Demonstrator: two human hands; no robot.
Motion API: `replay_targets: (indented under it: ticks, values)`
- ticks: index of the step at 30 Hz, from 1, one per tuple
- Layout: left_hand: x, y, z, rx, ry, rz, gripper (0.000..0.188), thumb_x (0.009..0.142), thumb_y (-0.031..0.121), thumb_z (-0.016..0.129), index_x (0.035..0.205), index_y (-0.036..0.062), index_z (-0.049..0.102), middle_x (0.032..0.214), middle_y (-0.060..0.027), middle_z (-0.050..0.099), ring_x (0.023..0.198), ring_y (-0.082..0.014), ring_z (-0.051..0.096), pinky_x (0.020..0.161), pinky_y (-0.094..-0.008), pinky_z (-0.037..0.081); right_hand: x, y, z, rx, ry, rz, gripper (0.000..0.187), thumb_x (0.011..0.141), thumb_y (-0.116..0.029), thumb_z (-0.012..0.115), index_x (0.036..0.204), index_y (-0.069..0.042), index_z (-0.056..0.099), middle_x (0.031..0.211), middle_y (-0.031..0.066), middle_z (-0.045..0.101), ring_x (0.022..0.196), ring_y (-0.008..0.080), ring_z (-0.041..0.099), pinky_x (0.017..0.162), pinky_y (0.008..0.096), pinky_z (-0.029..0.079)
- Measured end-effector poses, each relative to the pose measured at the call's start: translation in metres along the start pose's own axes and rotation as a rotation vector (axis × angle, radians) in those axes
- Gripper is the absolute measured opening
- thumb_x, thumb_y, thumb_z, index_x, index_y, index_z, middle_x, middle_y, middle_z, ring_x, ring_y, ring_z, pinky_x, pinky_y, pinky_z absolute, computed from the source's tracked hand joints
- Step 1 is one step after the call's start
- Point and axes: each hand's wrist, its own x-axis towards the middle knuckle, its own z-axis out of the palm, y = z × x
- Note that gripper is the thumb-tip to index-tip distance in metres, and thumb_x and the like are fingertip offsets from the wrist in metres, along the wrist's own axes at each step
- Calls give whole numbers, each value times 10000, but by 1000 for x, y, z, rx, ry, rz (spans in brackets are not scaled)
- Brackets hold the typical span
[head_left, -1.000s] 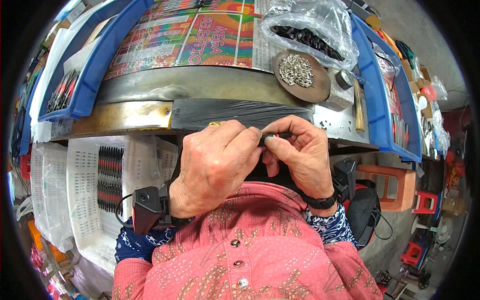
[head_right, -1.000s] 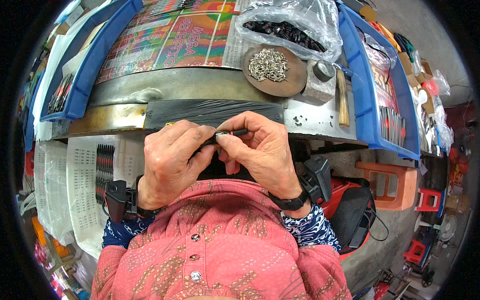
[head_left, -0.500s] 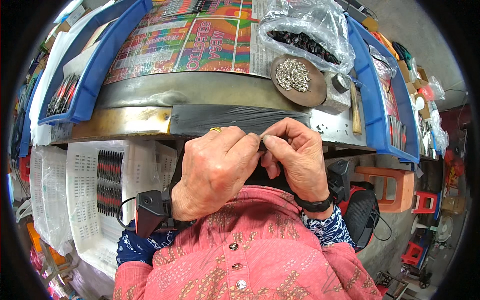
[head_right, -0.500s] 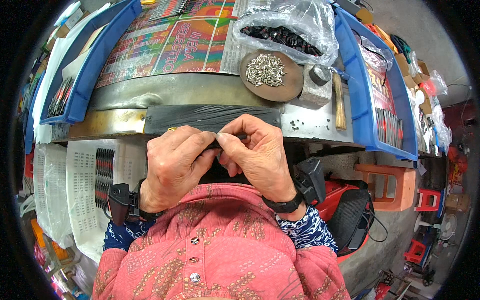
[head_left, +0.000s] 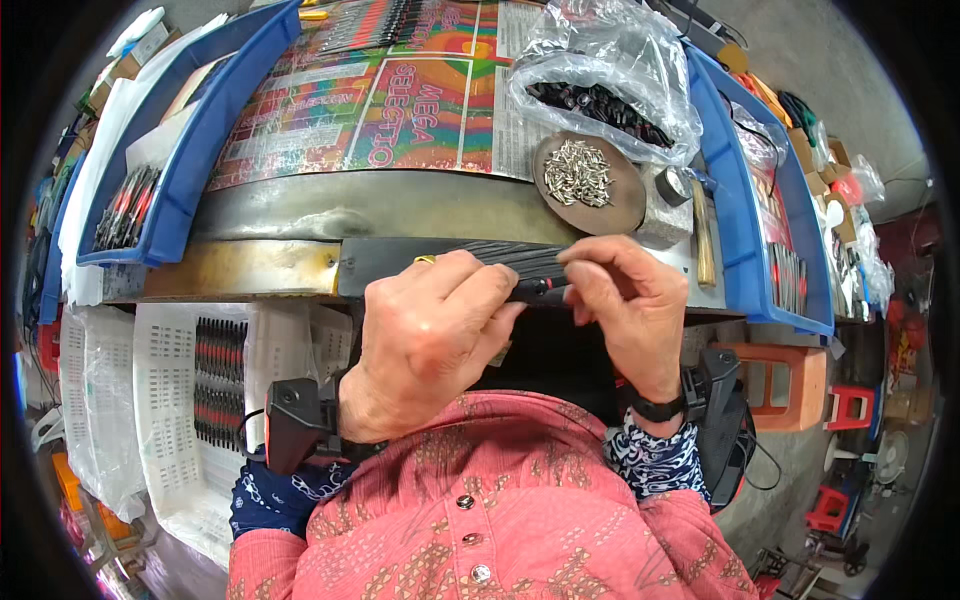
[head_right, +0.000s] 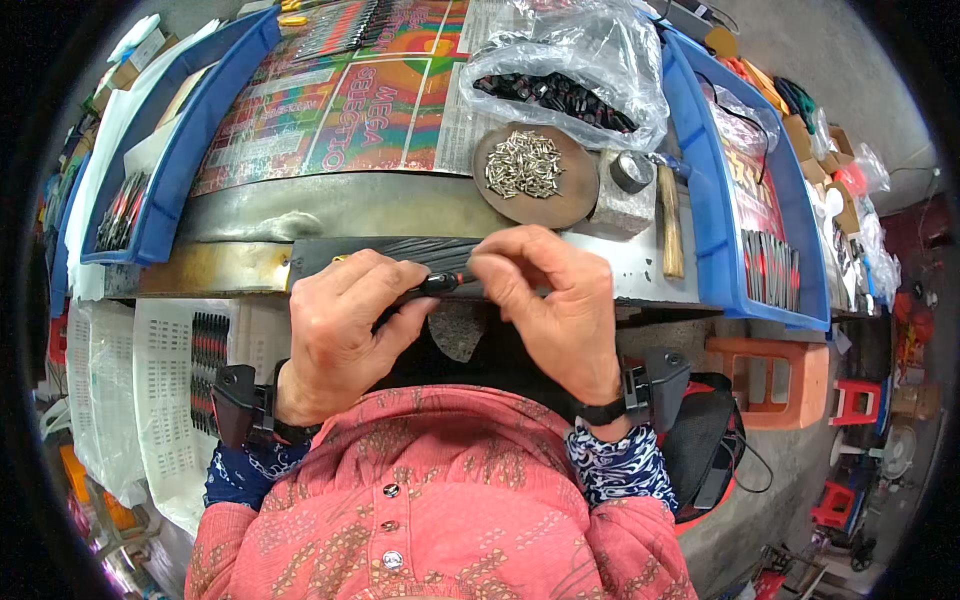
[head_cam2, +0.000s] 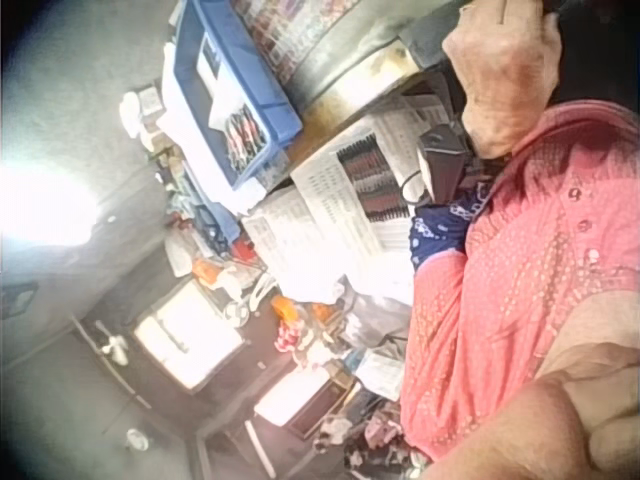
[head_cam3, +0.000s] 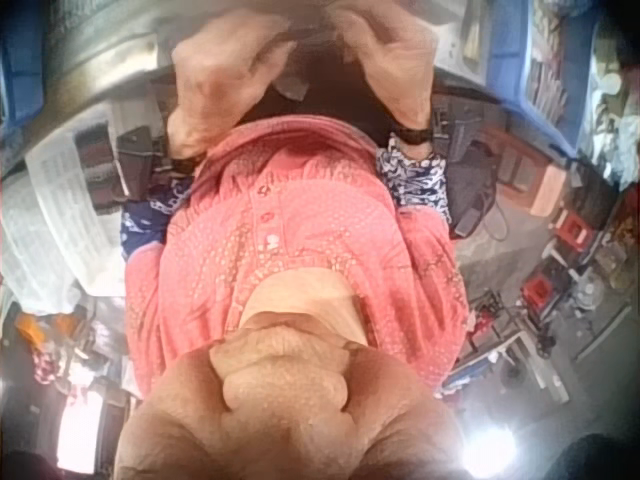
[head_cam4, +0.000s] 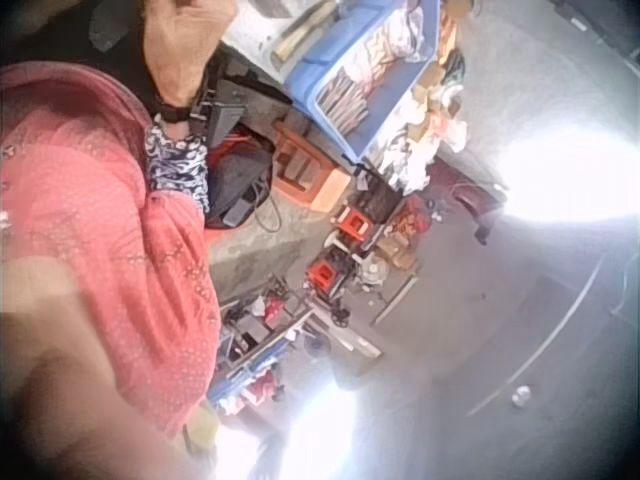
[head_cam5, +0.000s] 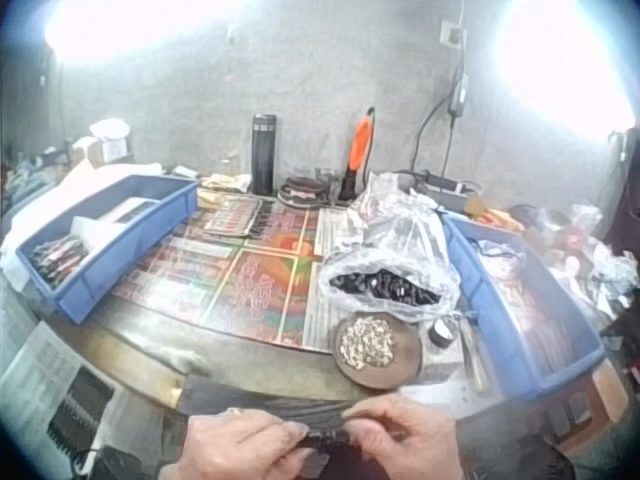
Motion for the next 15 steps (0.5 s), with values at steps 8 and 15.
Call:
replay_targets:
  ticks: [8,15]
  values:
    - [-1,-12,-4,19,-8,-66,240,688,57,762,895,58,641,752,-83,591,663,-285,609,586,-377,486,39,25,-16,-843,123,-542,241,744,-78,739,975,-29,692,889,95,619,841,314,551,741,416,454]
    - [-2,-18,-5,38,-35,-103,237,689,57,764,893,51,643,754,-91,596,665,-290,608,583,-380,481,43,37,-11,-900,124,-535,217,745,-95,740,952,-48,692,894,76,608,872,291,540,766,409,421]
